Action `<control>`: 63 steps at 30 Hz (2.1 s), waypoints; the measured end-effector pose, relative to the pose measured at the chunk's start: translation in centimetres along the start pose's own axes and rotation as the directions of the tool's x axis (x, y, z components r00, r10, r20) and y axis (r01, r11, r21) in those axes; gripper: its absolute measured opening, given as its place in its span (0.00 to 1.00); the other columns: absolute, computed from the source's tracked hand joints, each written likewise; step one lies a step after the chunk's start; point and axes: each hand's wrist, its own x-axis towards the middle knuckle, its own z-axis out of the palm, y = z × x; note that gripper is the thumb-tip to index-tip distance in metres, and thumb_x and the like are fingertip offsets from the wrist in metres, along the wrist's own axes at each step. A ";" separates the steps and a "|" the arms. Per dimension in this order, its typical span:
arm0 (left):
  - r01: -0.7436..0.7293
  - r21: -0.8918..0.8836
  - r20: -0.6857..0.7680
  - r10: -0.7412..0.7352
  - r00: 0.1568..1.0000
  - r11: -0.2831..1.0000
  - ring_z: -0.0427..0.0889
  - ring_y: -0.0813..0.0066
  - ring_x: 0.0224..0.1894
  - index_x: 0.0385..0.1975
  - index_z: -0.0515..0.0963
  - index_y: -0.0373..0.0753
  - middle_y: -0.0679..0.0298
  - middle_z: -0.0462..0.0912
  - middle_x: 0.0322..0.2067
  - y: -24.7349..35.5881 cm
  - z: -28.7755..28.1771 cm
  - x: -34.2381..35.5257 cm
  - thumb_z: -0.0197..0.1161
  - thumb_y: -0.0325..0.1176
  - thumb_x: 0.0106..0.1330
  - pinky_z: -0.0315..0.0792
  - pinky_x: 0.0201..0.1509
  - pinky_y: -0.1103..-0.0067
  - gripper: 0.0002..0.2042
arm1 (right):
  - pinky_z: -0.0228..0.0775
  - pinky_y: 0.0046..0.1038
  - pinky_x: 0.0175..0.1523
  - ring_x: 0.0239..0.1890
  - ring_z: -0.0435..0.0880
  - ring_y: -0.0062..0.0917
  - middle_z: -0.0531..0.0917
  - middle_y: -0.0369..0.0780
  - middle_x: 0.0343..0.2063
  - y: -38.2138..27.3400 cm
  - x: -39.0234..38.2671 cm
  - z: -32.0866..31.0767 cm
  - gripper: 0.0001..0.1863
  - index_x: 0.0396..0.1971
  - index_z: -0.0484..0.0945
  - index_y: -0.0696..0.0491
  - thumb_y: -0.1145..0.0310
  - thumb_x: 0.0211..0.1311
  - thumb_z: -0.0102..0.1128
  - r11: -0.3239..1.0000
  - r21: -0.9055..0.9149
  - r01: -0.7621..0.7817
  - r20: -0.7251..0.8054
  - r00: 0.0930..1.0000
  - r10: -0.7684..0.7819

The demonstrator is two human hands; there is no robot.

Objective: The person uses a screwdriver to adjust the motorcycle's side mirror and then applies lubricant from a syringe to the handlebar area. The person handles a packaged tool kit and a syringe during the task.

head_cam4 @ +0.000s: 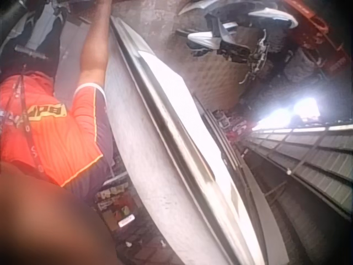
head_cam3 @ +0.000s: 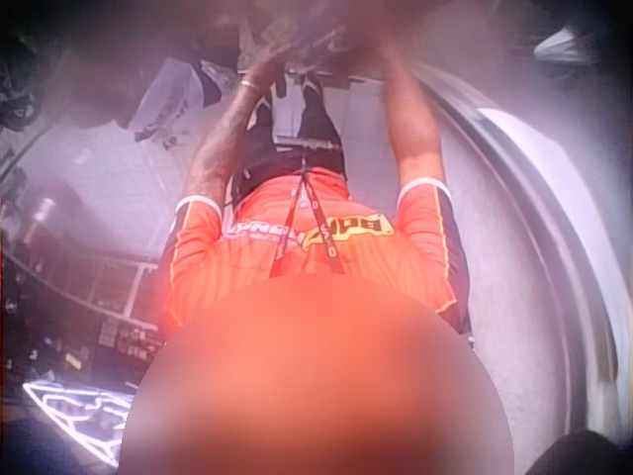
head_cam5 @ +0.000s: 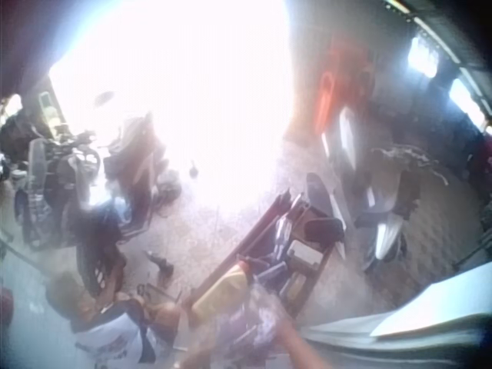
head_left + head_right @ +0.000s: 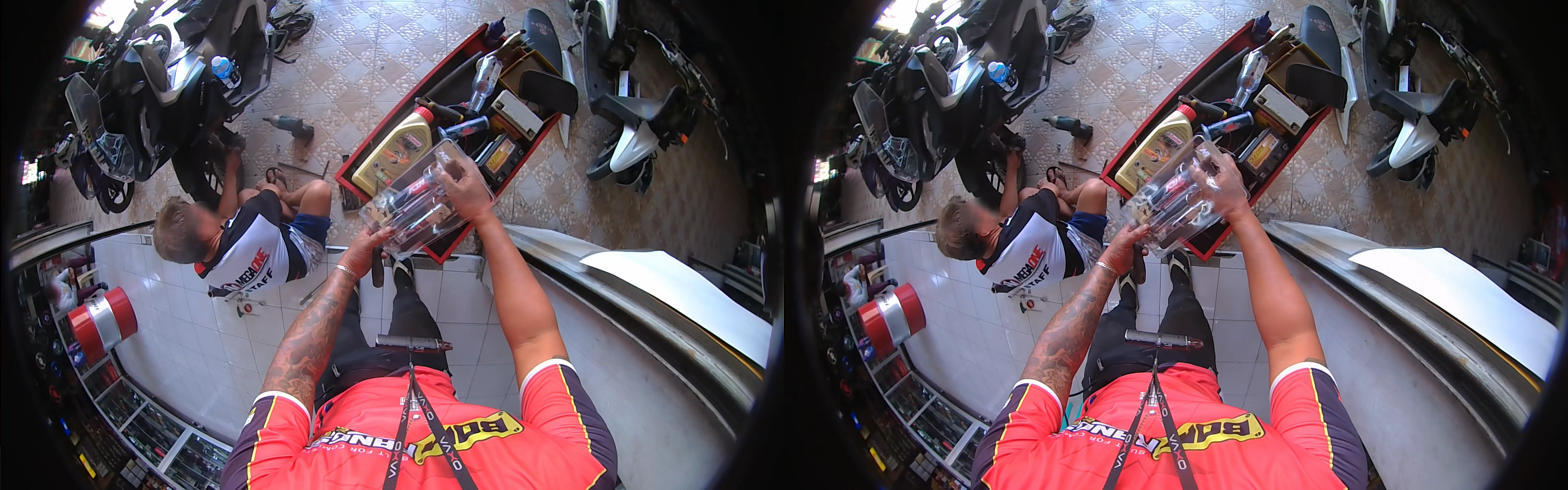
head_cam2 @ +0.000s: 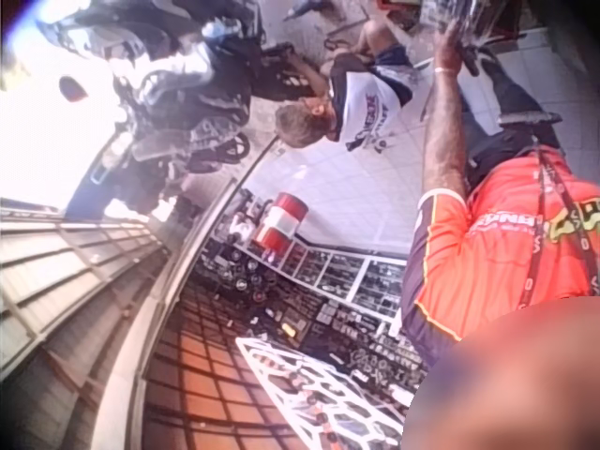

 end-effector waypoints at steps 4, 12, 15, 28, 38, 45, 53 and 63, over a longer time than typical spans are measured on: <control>-0.043 -0.004 0.002 0.043 0.999 0.999 0.77 0.88 0.44 0.61 0.72 0.47 0.75 0.81 0.48 0.0 0.1 0.1 0.67 0.52 0.66 0.70 0.35 0.87 0.27 | 0.73 0.33 0.45 0.36 0.79 0.31 0.77 0.41 0.30 -1.2 0.6 -1.3 0.16 0.33 0.83 0.57 0.58 0.59 0.71 0.992 -0.108 0.064 -0.189 0.978 -0.084; -0.036 -0.021 -0.011 0.036 0.999 0.999 0.77 0.87 0.42 0.59 0.74 0.46 0.77 0.81 0.47 0.4 -0.1 0.3 0.67 0.47 0.66 0.69 0.35 0.85 0.24 | 0.72 0.31 0.40 0.33 0.78 0.31 0.77 0.41 0.29 -0.8 3.2 -5.1 0.18 0.27 0.80 0.58 0.56 0.63 0.71 0.943 -0.308 0.124 -0.518 0.810 -0.276; -0.085 0.001 -0.026 0.085 0.996 0.996 0.78 0.87 0.40 0.58 0.74 0.45 0.75 0.82 0.45 0.4 0.0 0.4 0.67 0.46 0.67 0.67 0.33 0.86 0.24 | 0.72 0.30 0.41 0.33 0.78 0.28 0.76 0.39 0.28 -0.9 3.4 -6.4 0.19 0.28 0.79 0.59 0.56 0.67 0.67 1.000 0.014 0.028 -0.671 0.742 -0.011; -0.026 0.114 -0.091 0.037 0.995 0.993 0.78 0.89 0.35 0.56 0.76 0.44 0.74 0.84 0.39 0.2 -0.5 1.6 0.69 0.45 0.68 0.65 0.28 0.88 0.21 | 0.72 0.25 0.42 0.33 0.75 0.19 0.76 0.34 0.30 1.7 -5.8 4.1 0.20 0.33 0.73 0.56 0.53 0.76 0.56 0.922 0.375 -0.094 -0.376 0.894 0.244; 0.096 0.253 -0.172 -0.053 0.984 0.963 0.76 0.87 0.38 0.52 0.80 0.48 0.77 0.83 0.40 0.9 0.7 1.4 0.69 0.55 0.65 0.66 0.36 0.83 0.23 | 0.72 0.22 0.39 0.32 0.78 0.16 0.77 0.33 0.30 2.9 -4.6 3.1 0.20 0.34 0.75 0.56 0.52 0.76 0.57 0.926 0.368 -0.086 -0.300 0.931 0.206; 0.062 0.160 -0.196 -0.030 0.980 0.985 0.83 0.83 0.38 0.48 0.79 0.42 0.70 0.85 0.40 1.1 2.1 1.6 0.71 0.52 0.65 0.76 0.35 0.81 0.22 | 0.75 0.19 0.39 0.32 0.78 0.14 0.77 0.31 0.32 -0.1 -3.8 1.9 0.17 0.37 0.75 0.54 0.54 0.77 0.55 0.792 0.598 -0.125 -0.237 0.916 0.323; 0.113 0.212 -0.179 -0.075 0.981 0.971 0.79 0.83 0.41 0.50 0.81 0.43 0.72 0.84 0.42 0.1 2.4 1.6 0.71 0.55 0.63 0.71 0.41 0.77 0.24 | 0.66 0.22 0.41 0.32 0.70 0.16 0.76 0.30 0.29 -1.2 -7.3 4.6 0.17 0.36 0.76 0.54 0.55 0.78 0.54 0.837 0.522 -0.164 -0.100 0.963 0.251; 0.080 0.146 -0.150 -0.058 0.987 0.986 0.80 0.83 0.37 0.57 0.75 0.47 0.73 0.84 0.42 -1.9 2.7 1.3 0.69 0.46 0.67 0.70 0.34 0.84 0.21 | 0.68 0.19 0.44 0.37 0.75 0.14 0.78 0.30 0.33 1.4 -15.2 4.6 0.10 0.37 0.78 0.51 0.60 0.73 0.61 0.638 0.719 -0.277 -0.226 0.774 0.591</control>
